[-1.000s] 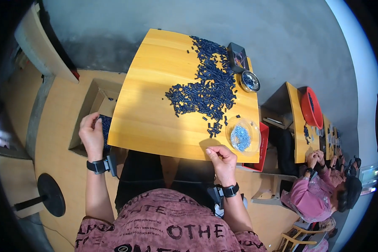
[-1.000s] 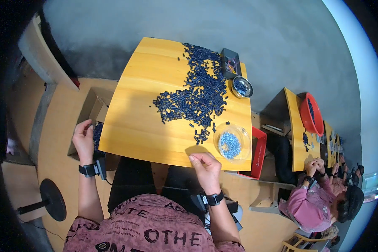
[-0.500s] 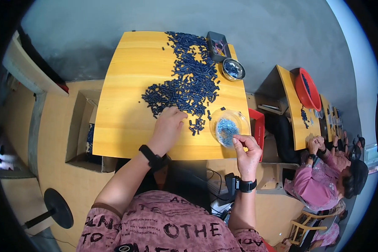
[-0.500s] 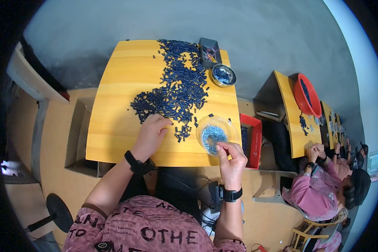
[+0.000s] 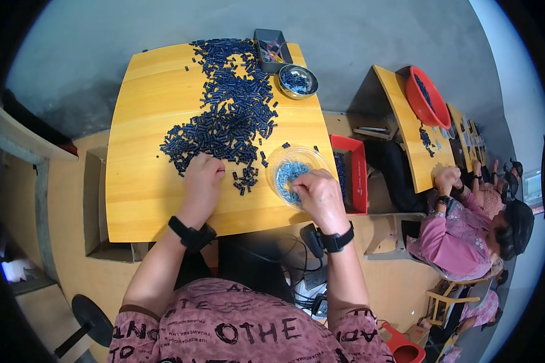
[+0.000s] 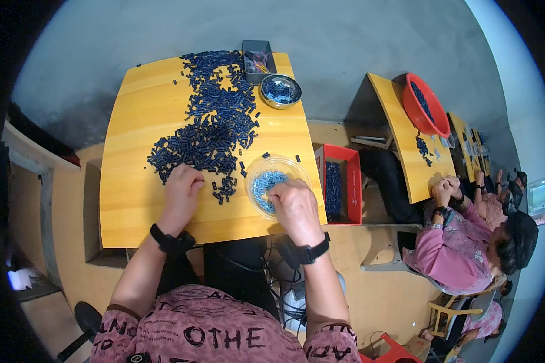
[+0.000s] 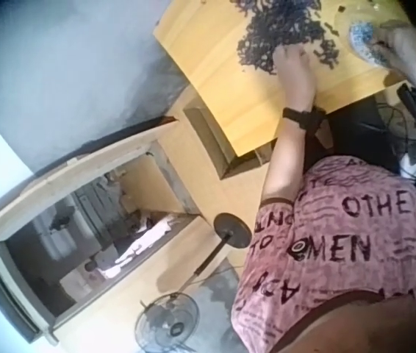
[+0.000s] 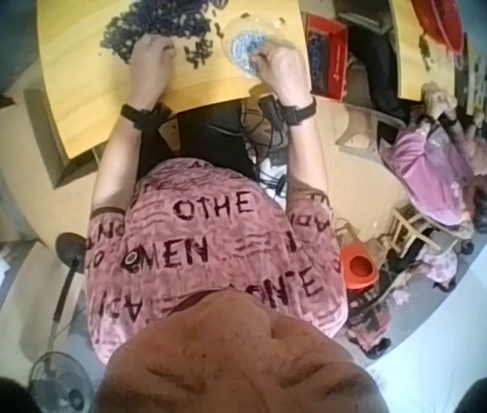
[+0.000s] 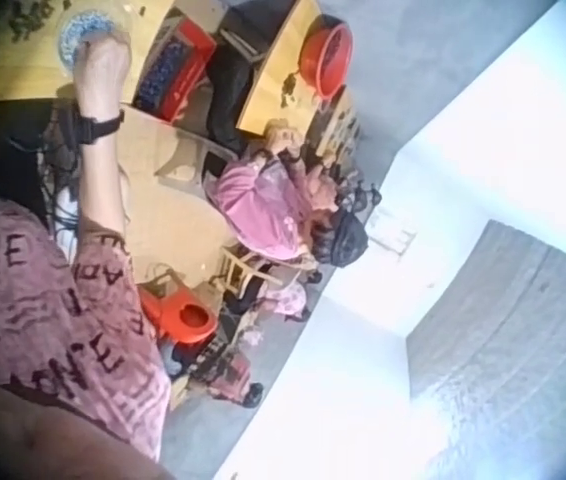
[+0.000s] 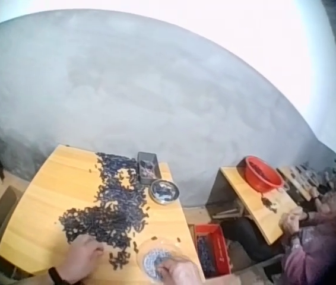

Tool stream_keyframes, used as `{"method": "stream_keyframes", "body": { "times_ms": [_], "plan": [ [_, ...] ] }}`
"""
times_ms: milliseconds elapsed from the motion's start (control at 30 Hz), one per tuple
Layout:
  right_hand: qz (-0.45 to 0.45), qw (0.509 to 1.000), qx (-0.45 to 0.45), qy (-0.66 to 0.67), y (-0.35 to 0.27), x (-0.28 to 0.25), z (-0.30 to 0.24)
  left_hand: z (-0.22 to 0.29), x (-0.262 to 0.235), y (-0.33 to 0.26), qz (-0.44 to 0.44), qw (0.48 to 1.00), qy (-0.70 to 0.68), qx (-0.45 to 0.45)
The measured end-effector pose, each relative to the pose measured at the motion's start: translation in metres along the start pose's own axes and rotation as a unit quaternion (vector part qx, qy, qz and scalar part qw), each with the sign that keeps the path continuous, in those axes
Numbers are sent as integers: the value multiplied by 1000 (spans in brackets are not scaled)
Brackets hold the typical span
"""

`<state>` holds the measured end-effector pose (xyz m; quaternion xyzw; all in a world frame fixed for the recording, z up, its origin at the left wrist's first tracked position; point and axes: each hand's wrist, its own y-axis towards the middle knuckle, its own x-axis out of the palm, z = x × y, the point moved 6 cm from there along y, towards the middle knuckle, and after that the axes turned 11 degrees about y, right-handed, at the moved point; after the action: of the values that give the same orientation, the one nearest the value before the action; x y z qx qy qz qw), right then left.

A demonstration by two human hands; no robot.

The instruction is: Assembling or sorting small blue and clear plastic components at a workbench.

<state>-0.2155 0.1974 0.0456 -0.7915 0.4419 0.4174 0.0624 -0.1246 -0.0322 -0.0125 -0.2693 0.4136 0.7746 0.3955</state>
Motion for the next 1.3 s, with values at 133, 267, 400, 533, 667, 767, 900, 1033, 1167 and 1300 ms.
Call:
{"method": "stream_keyframes", "body": {
  "times_ms": [133, 267, 400, 533, 667, 767, 900, 1033, 1167, 1300],
  "plan": [
    [-42, 999, 25, -25, 9, 18, 15, -9, -19, -18, -42, 988, -124, -80],
    [-47, 997, 29, -48, 13, 24, 18, -23, -26, -50, -115, 915, -306, -238],
    [-47, 995, 26, -80, 16, 27, 14, -19, -39, -69, -135, 877, -365, -282],
    [-50, 991, 11, -126, 18, 34, 10, -11, -44, -77, -127, 860, -403, -286],
    [-57, 979, 30, -191, 19, 37, 6, -2, -52, -77, -122, 845, -435, -286],
    [-66, 975, 44, -207, 19, 38, 4, 0, -55, -79, -121, 817, -481, -294],
    [-65, 978, 69, -187, 18, 36, 8, 2, -60, -82, -116, 797, -512, -298],
    [-13, 996, 68, -61, 11, 13, 4, 3, -65, -86, -112, 780, -537, -301],
    [15, 993, 102, 66, -1, -5, -4, 5, -66, -86, -120, 765, -560, -296],
    [32, 943, 137, 303, -13, -4, -24, 11, -61, -87, -123, 738, -601, -282]
  ]
}}
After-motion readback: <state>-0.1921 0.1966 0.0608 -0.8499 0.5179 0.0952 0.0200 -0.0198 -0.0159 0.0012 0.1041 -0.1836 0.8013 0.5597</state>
